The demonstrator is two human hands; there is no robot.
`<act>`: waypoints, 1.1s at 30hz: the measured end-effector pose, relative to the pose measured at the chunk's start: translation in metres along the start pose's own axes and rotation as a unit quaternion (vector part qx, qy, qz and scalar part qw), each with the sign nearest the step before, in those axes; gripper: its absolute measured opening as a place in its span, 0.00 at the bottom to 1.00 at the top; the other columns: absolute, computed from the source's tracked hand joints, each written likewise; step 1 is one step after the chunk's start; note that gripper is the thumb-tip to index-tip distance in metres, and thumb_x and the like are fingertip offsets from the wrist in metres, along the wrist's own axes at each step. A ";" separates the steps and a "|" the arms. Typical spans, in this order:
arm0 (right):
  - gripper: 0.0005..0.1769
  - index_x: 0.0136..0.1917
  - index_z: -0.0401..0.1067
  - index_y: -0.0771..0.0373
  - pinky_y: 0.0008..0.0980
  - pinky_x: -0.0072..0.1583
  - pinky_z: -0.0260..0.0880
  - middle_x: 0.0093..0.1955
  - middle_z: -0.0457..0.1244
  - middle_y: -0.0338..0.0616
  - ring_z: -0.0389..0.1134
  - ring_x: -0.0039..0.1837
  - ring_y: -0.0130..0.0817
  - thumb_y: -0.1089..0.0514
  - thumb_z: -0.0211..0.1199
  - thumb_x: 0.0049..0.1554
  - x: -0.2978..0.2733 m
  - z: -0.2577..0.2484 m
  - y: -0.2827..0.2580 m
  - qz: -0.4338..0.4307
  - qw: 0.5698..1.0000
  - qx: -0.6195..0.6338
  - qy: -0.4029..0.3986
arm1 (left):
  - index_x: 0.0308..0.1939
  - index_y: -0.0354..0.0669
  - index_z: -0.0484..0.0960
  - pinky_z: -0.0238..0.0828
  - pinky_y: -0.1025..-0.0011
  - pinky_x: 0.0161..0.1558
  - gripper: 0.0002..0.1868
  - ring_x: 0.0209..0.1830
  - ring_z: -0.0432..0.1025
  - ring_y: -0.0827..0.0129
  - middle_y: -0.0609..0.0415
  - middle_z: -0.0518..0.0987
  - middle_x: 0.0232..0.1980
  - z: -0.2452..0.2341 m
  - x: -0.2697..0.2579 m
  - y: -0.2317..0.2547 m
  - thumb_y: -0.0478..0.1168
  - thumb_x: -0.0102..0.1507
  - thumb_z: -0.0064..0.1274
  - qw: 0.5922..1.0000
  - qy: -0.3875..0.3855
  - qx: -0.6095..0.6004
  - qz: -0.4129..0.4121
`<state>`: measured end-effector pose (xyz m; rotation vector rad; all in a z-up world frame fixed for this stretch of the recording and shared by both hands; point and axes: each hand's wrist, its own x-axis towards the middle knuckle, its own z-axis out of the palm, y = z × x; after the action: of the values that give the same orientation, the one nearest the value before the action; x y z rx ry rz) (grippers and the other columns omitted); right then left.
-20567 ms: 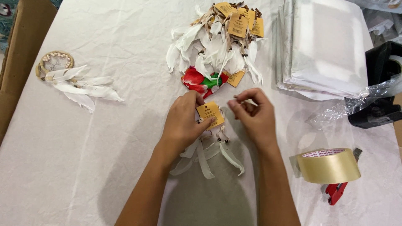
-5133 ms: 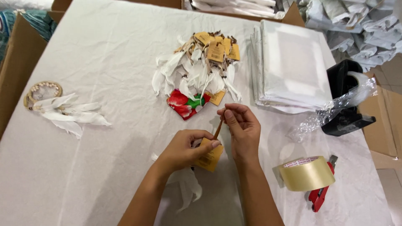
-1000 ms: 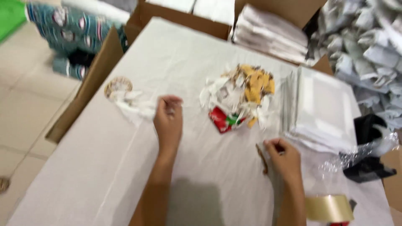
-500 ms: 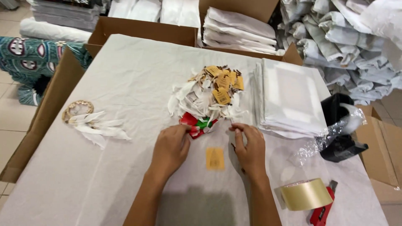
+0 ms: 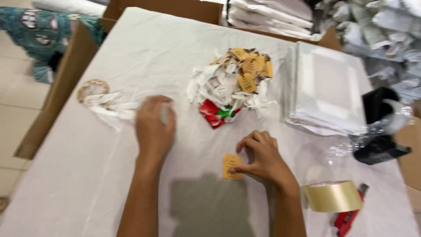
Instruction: Attaching cardboard tags to small dreamcatchers by threading strings
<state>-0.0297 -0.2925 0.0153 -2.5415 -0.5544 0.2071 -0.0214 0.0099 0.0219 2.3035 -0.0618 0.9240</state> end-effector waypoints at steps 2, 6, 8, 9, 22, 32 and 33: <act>0.27 0.44 0.77 0.46 0.48 0.69 0.54 0.46 0.61 0.33 0.61 0.60 0.39 0.37 0.84 0.35 0.002 0.006 -0.001 0.003 1.000 0.006 -0.015 | 0.41 0.42 0.81 0.67 0.53 0.54 0.09 0.51 0.73 0.44 0.44 0.79 0.47 -0.018 -0.001 -0.036 0.28 0.58 0.55 0.998 0.042 0.055 -0.012; 0.24 0.42 0.78 0.46 0.47 0.69 0.54 0.46 0.62 0.32 0.62 0.59 0.36 0.38 0.84 0.38 0.007 0.012 0.009 0.012 1.000 0.005 -0.027 | 0.44 0.44 0.82 0.65 0.47 0.59 0.10 0.65 0.66 0.45 0.48 0.75 0.61 -0.029 -0.009 -0.095 0.35 0.58 0.59 0.962 0.129 0.223 -0.095; 0.23 0.42 0.78 0.47 0.46 0.69 0.54 0.46 0.63 0.32 0.62 0.59 0.35 0.38 0.83 0.39 0.009 0.015 0.013 0.008 0.999 0.007 -0.030 | 0.45 0.41 0.83 0.60 0.43 0.62 0.12 0.69 0.62 0.39 0.41 0.74 0.64 -0.037 -0.007 -0.091 0.35 0.57 0.58 0.959 0.095 0.243 -0.115; 0.22 0.42 0.78 0.47 0.45 0.69 0.54 0.46 0.63 0.32 0.62 0.59 0.35 0.39 0.83 0.40 0.009 0.017 0.016 0.013 0.999 0.009 -0.032 | 0.47 0.38 0.84 0.55 0.40 0.66 0.15 0.72 0.59 0.33 0.34 0.73 0.67 -0.039 -0.006 -0.089 0.35 0.57 0.58 0.956 0.054 0.257 -0.131; 0.19 0.40 0.75 0.50 0.43 0.65 0.58 0.40 0.65 0.33 0.66 0.53 0.36 0.42 0.81 0.43 0.010 0.011 0.007 0.021 0.997 0.062 -0.034 | 0.42 0.52 0.84 0.75 0.56 0.43 0.11 0.31 0.81 0.52 0.53 0.84 0.29 -0.032 -0.004 -0.037 0.51 0.70 0.51 0.975 -0.053 0.101 -0.193; 0.20 0.42 0.75 0.52 0.44 0.65 0.59 0.41 0.66 0.36 0.67 0.53 0.38 0.43 0.80 0.44 0.010 0.008 0.005 0.014 0.997 0.066 -0.038 | 0.68 0.33 0.69 0.53 0.38 0.68 0.34 0.67 0.66 0.39 0.35 0.74 0.61 -0.010 0.001 -0.051 0.38 0.61 0.61 0.986 -0.076 0.088 -0.116; 0.20 0.42 0.75 0.52 0.45 0.65 0.60 0.41 0.66 0.37 0.67 0.53 0.39 0.42 0.80 0.43 0.009 0.008 0.007 0.009 0.997 0.062 -0.038 | 0.71 0.33 0.66 0.49 0.36 0.70 0.37 0.66 0.67 0.40 0.35 0.76 0.60 -0.004 -0.002 -0.056 0.40 0.60 0.62 0.979 -0.108 0.119 -0.127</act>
<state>-0.0216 -0.2903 0.0048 -2.4263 -0.5318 0.3355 -0.0101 0.0563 -0.0086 2.5501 0.2599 0.5750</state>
